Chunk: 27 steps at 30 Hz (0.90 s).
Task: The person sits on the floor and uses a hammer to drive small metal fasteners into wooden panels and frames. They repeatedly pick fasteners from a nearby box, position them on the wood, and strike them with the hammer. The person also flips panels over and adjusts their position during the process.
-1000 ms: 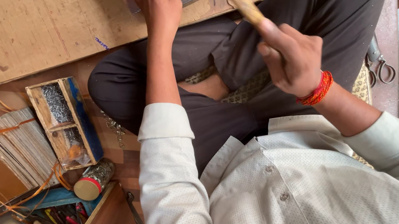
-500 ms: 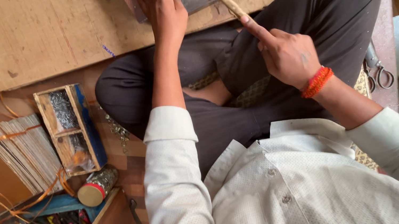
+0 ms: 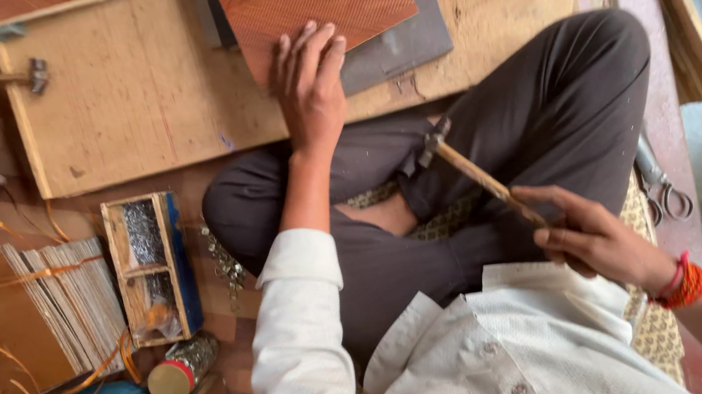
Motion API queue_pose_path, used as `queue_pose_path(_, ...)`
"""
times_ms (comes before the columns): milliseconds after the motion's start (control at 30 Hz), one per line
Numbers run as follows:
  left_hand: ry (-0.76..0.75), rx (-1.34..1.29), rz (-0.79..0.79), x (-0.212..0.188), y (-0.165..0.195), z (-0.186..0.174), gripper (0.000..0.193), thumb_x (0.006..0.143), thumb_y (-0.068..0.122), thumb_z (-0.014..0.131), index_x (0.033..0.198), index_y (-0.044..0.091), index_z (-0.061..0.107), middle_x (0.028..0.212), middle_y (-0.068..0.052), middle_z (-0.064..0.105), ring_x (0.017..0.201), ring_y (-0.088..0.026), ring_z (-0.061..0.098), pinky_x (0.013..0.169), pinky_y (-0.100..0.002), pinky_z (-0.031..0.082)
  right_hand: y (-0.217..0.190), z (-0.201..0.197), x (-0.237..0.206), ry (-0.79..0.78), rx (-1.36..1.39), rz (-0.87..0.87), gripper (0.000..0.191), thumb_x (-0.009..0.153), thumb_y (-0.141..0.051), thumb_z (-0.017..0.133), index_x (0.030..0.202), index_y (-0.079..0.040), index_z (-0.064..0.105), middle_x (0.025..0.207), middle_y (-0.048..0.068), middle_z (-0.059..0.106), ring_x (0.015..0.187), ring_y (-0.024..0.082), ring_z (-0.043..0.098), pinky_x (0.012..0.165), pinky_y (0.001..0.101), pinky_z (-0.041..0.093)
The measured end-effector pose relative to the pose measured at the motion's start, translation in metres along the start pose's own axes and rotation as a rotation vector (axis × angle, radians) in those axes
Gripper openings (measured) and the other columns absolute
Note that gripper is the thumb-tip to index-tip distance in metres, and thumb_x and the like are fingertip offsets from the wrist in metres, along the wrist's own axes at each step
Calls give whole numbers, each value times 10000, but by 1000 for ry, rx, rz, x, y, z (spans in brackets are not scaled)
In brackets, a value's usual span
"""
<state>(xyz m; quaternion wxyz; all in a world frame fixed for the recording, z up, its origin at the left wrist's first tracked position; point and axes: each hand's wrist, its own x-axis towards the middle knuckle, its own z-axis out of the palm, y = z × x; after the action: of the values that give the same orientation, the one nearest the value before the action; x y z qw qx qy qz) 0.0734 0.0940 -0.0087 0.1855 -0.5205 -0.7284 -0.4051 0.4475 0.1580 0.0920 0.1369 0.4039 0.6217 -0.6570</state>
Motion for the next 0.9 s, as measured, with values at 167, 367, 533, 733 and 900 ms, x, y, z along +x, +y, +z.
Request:
queue_pose_path(167, 276, 39, 48, 79, -1, -74, 215, 982, 3, 612, 1142, 59, 745, 1177, -79, 706, 1176, -283, 672, 1205, -517, 419, -15, -8, 2, 71, -425, -146, 497, 951, -222, 655, 1437, -196, 555, 816, 62, 706, 564, 156, 606, 526, 300, 516)
queue_pose_path(367, 452, -695, -244, 122, 36, -156, 90, 1112, 58, 636, 1135, -14, 686, 1063, -47, 692, 928, -95, 631, 855, -235, 526, -71, -36, 38, 512, -314, -853, 490, 990, -108, 730, 1423, -70, 506, 1315, 108, 531, 1101, 173, 583, 916, 300, 531)
queue_pose_path(533, 421, -1131, -430, 102, 55, -160, 118, 1036, 60, 672, 1132, -4, 698, 1045, -63, 736, 912, -129, 653, 878, -270, 543, -131, -71, 62, 676, -122, -1146, 697, 1172, -329, 617, 1632, 11, 218, 1652, 163, 409, 1511, 225, 492, 1286, 359, 433)
queue_pose_path(733, 345, -1245, -624, 66, 67, -139, 147, 1013, 119, 706, 1112, 10, 692, 1056, -52, 726, 998, -128, 657, 929, -257, 535, -133, -81, 86, 388, 64, -1081, 479, 1174, -271, 526, 1528, 38, 431, 1456, 97, 565, 1296, 135, 527, 1211, 324, 413)
queue_pose_path(900, 303, -1127, -654, 42, 66, -124, 258, 1017, 206, 772, 1111, 7, 638, 1016, -48, 671, 916, -105, 614, 847, -242, 525, -98, -76, 103, 322, 307, -989, 292, 1217, -189, 555, 1406, 33, 550, 1284, 66, 633, 1160, 108, 553, 1099, 275, 428)
